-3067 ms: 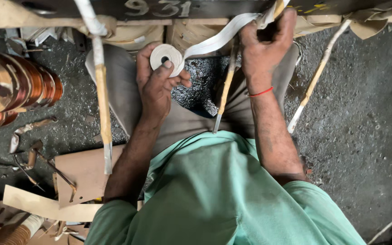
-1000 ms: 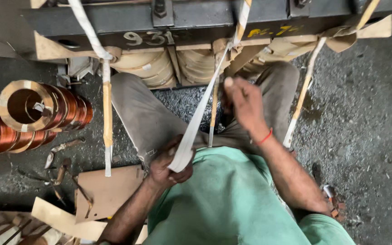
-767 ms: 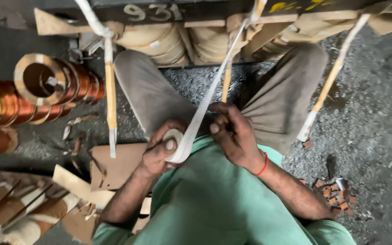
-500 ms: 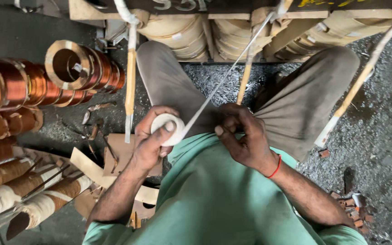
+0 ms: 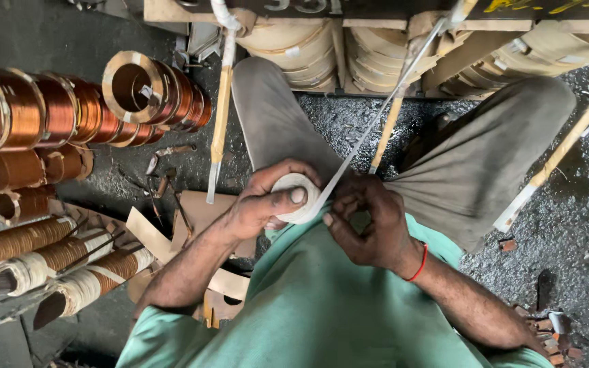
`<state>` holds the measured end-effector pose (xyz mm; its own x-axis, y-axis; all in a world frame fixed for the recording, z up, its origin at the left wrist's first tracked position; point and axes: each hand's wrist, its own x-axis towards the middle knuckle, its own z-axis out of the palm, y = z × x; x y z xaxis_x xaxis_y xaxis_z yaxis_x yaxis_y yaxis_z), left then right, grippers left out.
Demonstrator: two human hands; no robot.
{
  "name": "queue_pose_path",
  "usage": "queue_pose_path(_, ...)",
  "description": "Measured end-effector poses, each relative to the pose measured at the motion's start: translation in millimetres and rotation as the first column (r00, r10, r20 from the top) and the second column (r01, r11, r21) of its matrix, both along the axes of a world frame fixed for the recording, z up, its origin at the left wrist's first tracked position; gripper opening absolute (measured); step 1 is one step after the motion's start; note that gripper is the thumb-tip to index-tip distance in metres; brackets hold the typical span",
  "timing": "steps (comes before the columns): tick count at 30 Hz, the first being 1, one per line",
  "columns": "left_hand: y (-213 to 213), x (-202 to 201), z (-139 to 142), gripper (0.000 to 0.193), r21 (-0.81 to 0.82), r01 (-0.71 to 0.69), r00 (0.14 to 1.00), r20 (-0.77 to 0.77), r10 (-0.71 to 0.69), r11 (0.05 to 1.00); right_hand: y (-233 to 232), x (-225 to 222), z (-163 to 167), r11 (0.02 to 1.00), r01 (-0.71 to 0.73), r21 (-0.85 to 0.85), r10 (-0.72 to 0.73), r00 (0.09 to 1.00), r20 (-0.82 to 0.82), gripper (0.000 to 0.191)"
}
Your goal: The person sits with a rectangular transformer core assembly across their lap and wraps white tape around its frame, pulling tape from a roll, pressing it down along the edges, and tearing off pieces to secure the corners and vertical posts of the assembly.
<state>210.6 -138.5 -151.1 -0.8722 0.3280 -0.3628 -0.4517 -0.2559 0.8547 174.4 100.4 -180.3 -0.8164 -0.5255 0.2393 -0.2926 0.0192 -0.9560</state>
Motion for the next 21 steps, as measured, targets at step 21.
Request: queue_pose_path(21, 63, -85, 9, 0.051, -0.48, 0.043, 0.529, -0.733, -0.427, 0.876, 106, 12, 39, 0.897, 0.438, -0.061, -0.431, 0.897, 0.098, 0.038)
